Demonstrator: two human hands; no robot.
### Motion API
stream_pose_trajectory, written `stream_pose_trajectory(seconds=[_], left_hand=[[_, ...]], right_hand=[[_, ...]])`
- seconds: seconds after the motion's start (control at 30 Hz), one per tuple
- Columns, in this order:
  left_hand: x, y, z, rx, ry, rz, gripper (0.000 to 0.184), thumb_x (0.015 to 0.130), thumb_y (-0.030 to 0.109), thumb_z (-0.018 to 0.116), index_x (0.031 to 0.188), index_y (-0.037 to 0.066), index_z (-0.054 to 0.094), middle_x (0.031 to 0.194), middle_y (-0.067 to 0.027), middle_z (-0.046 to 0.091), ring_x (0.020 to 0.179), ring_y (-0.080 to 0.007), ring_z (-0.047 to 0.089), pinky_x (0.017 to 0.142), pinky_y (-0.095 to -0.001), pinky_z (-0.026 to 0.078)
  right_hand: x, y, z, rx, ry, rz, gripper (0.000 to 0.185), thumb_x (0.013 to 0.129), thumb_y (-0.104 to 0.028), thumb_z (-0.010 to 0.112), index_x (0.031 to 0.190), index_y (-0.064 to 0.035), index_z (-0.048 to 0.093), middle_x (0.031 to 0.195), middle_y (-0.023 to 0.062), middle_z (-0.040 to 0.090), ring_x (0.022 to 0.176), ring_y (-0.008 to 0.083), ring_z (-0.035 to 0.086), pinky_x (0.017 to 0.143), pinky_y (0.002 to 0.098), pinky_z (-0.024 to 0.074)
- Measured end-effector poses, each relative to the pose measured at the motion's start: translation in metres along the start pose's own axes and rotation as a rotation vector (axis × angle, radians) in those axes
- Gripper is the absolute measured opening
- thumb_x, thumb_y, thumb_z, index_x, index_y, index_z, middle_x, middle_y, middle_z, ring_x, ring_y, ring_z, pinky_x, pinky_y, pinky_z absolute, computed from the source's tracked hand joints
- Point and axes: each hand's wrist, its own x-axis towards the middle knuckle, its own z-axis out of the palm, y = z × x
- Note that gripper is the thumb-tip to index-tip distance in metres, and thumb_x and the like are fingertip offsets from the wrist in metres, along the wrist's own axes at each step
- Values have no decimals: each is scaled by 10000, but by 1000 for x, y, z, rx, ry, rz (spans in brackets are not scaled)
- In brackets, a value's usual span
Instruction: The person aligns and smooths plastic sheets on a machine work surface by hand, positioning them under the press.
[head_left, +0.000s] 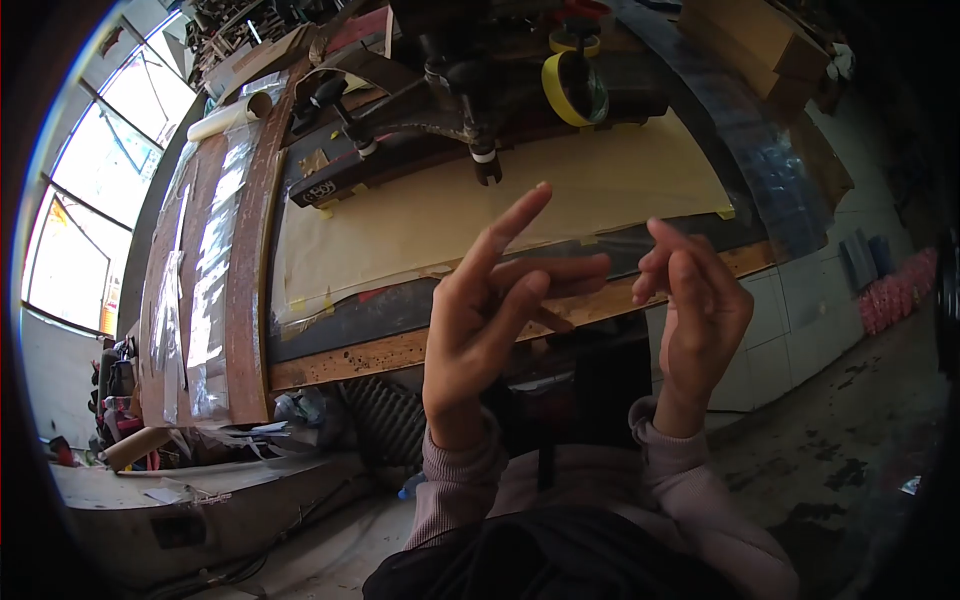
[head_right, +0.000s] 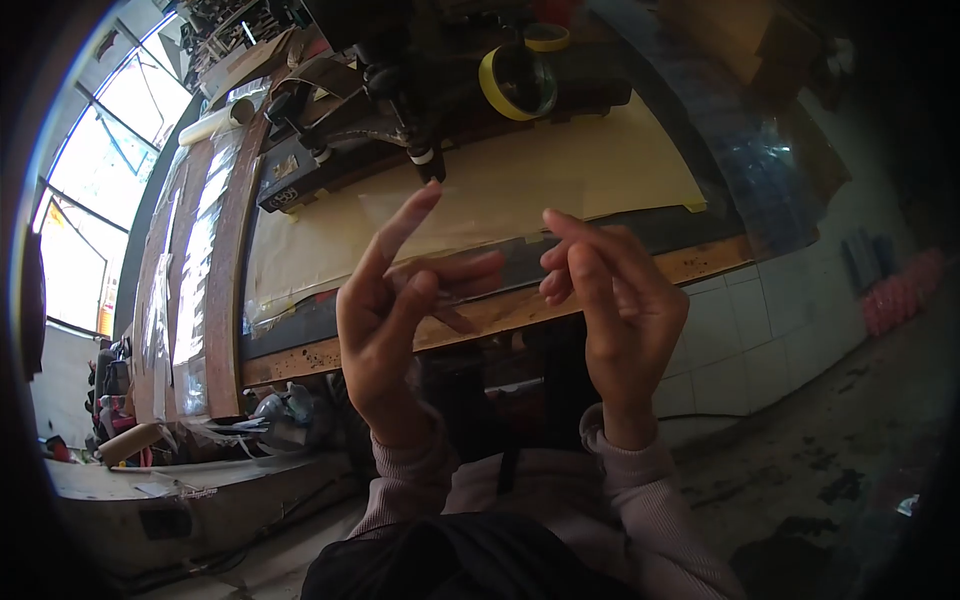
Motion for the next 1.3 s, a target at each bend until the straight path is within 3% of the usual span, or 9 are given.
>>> stream_pose_trajectory(seconds=[0.2,0.3,0.4,0.5,0.7,0.8,1.1,1.2,1.3], left_hand=[[12,7,-8,-14,16,45,539,999,38,443,1492,-21,233,1109,-231,677,1012,-269,684,709,-252,558],[15,12,0,40,132,87,519,986,83,482,1441,-89,302,1030,-274,683,889,-276,717,651,-247,580],[16,8,2,93,159,124,519,990,94,480,1443,-84,301,1032,-263,686,869,-276,721,635,-238,580],[13,10,-2,60,93,55,546,1009,70,453,1494,-22,221,1105,-233,678,972,-263,697,705,-259,564],[12,2,-2,16,131,56,555,1006,85,474,1491,-26,229,1092,-233,682,953,-252,701,687,-256,565],[12,4,4,24,222,81,500,989,108,496,1427,-77,343,1013,-249,693,847,-254,723,618,-230,580],[5,2,-2,27,154,61,510,1005,96,488,1461,-36,303,1067,-215,694,909,-223,710,669,-225,549],[2,-1,-4,39,129,76,459,1004,93,483,1424,-46,360,1051,-211,699,894,-225,713,648,-219,542],[-2,1,-8,37,157,109,405,997,93,488,1369,-54,423,1032,-225,699,880,-239,717,642,-218,539]], right_hand=[[15,-3,11,55,32,-34,169,935,-63,607,1051,27,691,811,84,648,636,104,601,572,223,493],[18,-2,14,3,36,-28,204,940,-93,598,1065,47,678,767,61,616,591,93,534,507,234,452],[19,-2,16,19,55,-15,206,939,-98,606,1065,48,679,766,62,617,574,86,525,488,227,446],[20,-2,17,22,73,-8,208,939,-96,606,1069,49,680,763,63,618,559,79,513,472,226,439],[18,0,16,52,42,-15,179,943,-79,604,1063,19,694,808,88,648,558,93,578,492,230,488],[16,0,20,36,58,15,236,946,-121,604,1086,54,677,770,69,623,547,74,504,468,225,446],[8,-2,17,66,-76,44,322,1013,-222,501,1088,33,681,803,95,643,663,112,610,550,241,532],[7,2,13,28,-116,-2,410,1016,-301,487,1136,61,640,875,117,646,676,141,619,557,255,519],[0,16,7,316,-324,69,418,1005,-359,512,1204,-10,626,906,123,687,828,177,677,695,297,568]])
